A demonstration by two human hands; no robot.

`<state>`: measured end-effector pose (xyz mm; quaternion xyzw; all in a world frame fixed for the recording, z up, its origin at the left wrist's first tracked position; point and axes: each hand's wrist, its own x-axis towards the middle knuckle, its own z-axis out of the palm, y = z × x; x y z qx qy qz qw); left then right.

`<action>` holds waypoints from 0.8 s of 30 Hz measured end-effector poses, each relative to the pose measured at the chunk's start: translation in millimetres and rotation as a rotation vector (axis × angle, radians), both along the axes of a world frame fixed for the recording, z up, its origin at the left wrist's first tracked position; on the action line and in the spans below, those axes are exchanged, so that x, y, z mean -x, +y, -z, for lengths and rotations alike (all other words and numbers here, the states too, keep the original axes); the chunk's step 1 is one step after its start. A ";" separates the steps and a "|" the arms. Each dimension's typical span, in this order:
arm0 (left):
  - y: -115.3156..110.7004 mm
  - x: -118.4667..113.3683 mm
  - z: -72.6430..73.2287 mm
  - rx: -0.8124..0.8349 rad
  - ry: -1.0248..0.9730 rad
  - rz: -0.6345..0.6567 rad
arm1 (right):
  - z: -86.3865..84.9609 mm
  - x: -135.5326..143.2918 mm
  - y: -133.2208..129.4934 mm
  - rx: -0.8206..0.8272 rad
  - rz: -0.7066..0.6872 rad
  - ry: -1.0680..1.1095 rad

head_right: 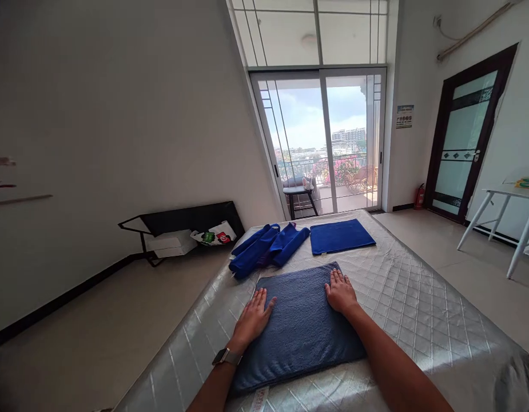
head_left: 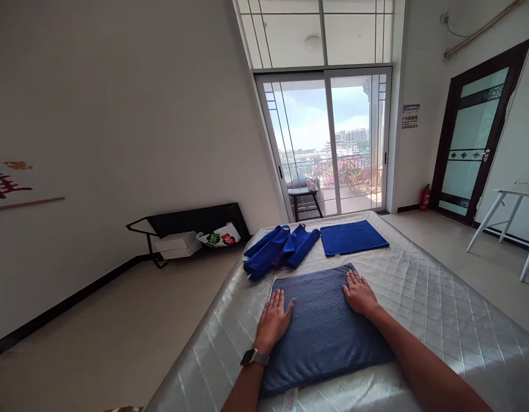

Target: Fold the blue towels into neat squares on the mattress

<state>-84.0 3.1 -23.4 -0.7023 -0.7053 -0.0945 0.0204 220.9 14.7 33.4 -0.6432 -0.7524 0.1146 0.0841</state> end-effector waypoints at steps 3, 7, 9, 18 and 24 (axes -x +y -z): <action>0.9 -1.6 2.0 -0.023 -0.009 0.005 | 2.0 -1.8 1.6 -0.005 -0.006 -0.029; 3.2 -7.0 3.0 -0.036 -0.018 0.008 | 2.1 -2.7 3.0 -0.003 -0.007 -0.051; 2.7 -8.1 2.0 -0.033 -0.017 0.005 | -0.1 -3.3 2.7 -0.008 -0.006 -0.059; -1.2 -10.1 -8.1 0.027 -0.011 0.013 | -12.3 -18.7 -34.1 -0.105 -0.102 -0.075; 0.8 -9.2 -4.2 -0.015 -0.014 0.009 | -2.4 -14.9 -63.5 -0.031 -0.068 -0.062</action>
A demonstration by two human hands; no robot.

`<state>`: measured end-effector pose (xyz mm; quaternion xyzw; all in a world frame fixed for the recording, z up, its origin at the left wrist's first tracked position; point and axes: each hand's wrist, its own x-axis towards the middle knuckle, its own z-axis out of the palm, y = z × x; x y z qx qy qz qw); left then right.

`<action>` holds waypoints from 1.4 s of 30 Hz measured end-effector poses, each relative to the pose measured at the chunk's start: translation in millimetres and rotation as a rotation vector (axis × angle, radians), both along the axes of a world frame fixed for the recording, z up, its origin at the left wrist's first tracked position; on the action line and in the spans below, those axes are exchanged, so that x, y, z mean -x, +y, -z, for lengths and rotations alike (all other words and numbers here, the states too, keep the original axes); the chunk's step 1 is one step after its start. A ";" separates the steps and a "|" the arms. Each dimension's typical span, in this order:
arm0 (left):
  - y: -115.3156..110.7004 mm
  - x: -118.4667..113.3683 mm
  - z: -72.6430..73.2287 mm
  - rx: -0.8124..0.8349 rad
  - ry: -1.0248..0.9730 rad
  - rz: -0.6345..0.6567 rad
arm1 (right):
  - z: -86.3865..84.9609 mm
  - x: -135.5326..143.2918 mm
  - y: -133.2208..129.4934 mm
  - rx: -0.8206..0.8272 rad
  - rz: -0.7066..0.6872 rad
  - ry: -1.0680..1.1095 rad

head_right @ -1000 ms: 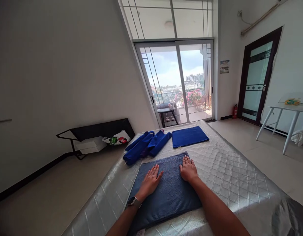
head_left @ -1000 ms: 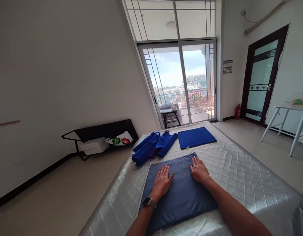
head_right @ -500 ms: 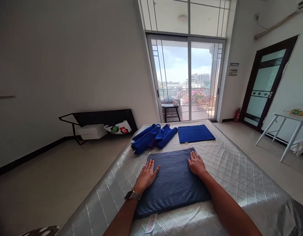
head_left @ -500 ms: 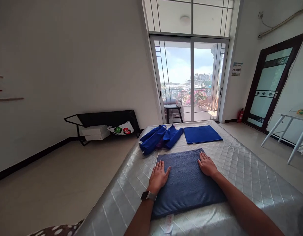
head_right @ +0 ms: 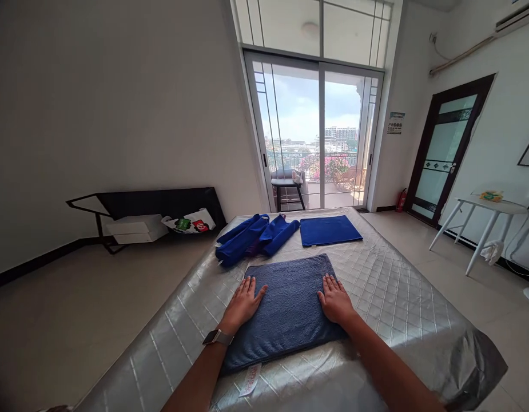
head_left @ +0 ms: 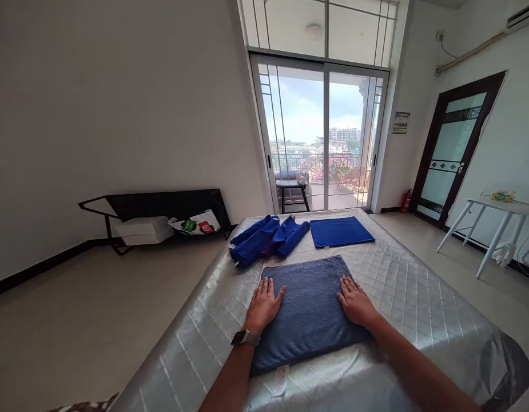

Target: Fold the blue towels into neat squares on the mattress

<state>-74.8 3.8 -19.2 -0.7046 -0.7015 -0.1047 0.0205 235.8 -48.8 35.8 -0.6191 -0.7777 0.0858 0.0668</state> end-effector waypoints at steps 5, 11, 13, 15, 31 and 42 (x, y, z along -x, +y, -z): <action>-3.1 4.7 -4.3 -0.043 0.007 -0.010 | 6.1 3.6 -0.5 -0.001 0.011 0.054; -16.9 -22.8 -26.7 -0.217 0.010 0.078 | 6.4 6.0 -1.4 0.006 0.023 0.126; -21.1 -53.9 -30.0 -0.208 -0.023 0.184 | 6.4 6.5 -2.2 0.002 0.020 0.141; -24.3 -92.4 -28.2 -0.154 -0.050 0.325 | 6.7 6.3 -2.9 -0.007 0.018 0.148; -55.1 -26.8 9.9 0.004 0.009 0.210 | 8.4 6.5 -0.8 -0.047 0.018 0.093; -79.9 18.4 19.8 -0.020 -0.018 0.039 | -3.0 4.2 -3.2 -0.018 0.013 0.009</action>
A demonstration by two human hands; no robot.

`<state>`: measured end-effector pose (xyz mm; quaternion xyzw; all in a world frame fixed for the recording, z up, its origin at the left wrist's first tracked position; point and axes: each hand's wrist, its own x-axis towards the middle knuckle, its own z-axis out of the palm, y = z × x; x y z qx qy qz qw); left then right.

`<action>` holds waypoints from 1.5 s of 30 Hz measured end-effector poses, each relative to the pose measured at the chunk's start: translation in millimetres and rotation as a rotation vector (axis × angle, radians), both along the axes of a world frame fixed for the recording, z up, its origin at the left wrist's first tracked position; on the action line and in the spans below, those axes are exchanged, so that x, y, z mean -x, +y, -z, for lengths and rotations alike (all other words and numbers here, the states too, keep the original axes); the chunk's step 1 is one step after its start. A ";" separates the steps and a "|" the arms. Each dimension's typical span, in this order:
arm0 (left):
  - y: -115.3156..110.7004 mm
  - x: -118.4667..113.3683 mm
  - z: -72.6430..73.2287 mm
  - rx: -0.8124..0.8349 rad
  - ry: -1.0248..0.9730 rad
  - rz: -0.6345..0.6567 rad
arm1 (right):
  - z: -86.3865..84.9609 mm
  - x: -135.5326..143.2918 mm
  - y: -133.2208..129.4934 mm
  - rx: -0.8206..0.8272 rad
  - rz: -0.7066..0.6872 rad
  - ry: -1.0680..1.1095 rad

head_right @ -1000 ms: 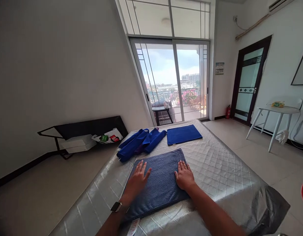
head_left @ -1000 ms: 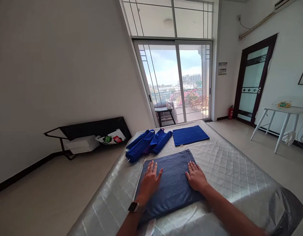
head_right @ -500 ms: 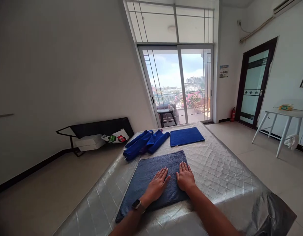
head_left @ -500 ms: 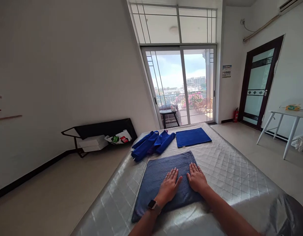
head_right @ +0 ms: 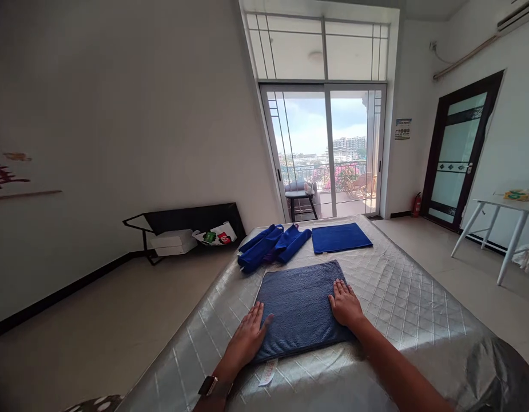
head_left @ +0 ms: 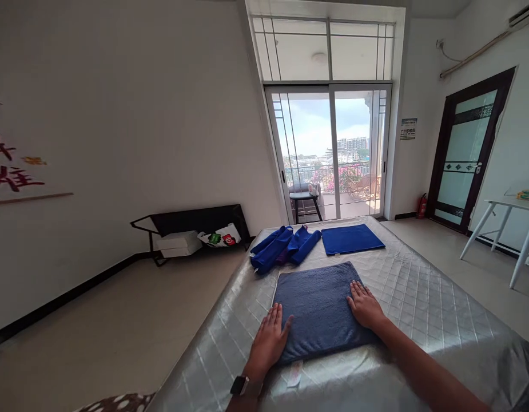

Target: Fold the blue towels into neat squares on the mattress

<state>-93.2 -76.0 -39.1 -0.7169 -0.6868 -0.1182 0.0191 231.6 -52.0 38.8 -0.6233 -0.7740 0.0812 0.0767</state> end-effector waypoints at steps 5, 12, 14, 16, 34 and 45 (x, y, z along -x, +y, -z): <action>2.1 3.2 6.3 -0.049 0.006 0.073 | 3.8 -7.1 -20.4 -0.065 -0.021 -0.029; 3.4 6.6 3.8 -0.025 -0.012 0.016 | 15.6 -10.4 -52.0 -0.014 -0.004 -0.012; 0.4 4.6 -5.0 -0.045 -0.024 -0.007 | 14.7 -8.4 -53.5 -0.012 0.002 0.000; -4.0 -6.3 -16.8 -0.093 -0.044 -0.023 | 14.3 -6.8 -53.1 -0.016 0.005 0.013; -0.6 -146.4 -14.4 -0.044 0.110 0.470 | 17.3 -6.9 -51.1 0.004 -0.021 0.092; -50.9 14.4 -1.6 0.059 0.038 0.043 | 13.0 -10.0 -54.0 -0.003 -0.007 0.097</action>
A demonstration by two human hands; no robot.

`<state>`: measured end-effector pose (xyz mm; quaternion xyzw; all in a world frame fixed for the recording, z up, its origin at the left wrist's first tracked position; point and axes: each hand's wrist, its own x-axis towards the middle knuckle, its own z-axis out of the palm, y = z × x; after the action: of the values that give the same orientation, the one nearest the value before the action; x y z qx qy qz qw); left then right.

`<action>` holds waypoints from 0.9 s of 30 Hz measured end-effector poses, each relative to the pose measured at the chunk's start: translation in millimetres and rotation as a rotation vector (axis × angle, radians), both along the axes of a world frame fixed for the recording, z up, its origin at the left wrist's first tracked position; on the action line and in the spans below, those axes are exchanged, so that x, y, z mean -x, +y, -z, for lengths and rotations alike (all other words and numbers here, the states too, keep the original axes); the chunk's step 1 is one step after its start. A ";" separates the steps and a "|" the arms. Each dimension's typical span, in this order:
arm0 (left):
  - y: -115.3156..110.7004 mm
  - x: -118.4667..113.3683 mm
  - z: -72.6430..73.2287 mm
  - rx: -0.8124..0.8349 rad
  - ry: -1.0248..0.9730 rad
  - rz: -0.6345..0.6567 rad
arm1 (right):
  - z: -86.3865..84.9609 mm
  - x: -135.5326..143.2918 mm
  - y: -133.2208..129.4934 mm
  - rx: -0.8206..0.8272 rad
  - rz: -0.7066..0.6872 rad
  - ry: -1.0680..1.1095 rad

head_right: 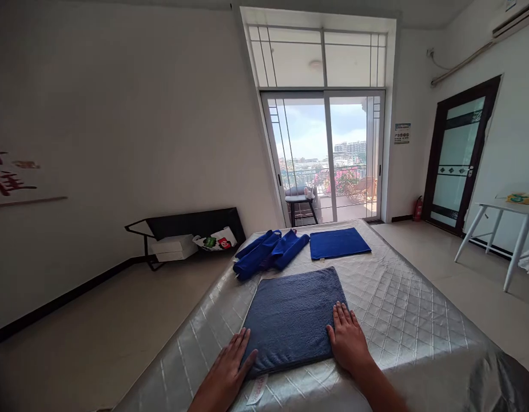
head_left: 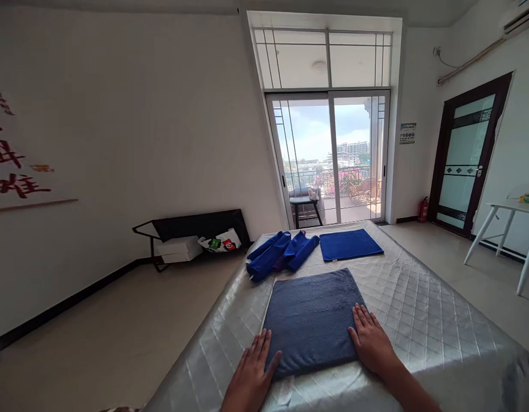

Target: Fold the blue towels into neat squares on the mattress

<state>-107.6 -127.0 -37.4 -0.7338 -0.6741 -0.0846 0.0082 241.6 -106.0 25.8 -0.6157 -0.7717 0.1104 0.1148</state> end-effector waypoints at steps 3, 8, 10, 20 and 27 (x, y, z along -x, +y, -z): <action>-1.6 0.6 8.0 -0.061 0.021 0.019 | 3.1 -1.3 -0.3 -0.037 -0.004 -0.002; -3.7 -11.1 -3.8 -0.404 0.032 0.067 | -0.2 -4.5 -1.0 -0.114 0.000 0.010; -11.5 -15.7 -15.5 -0.573 0.018 0.124 | -8.2 -9.2 -3.3 -0.182 -0.013 0.048; -31.3 -29.4 -38.6 -0.383 -0.145 0.152 | -72.2 -57.9 -34.8 0.116 -0.166 0.157; -36.1 -29.4 -57.4 -0.139 -0.214 0.079 | -68.7 -58.3 -29.4 0.188 -0.178 0.119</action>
<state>-78.2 -163.1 20.0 -0.7443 -0.6340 -0.2093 -0.0161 299.9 -135.4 94.5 -0.5454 -0.8013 0.2281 0.0920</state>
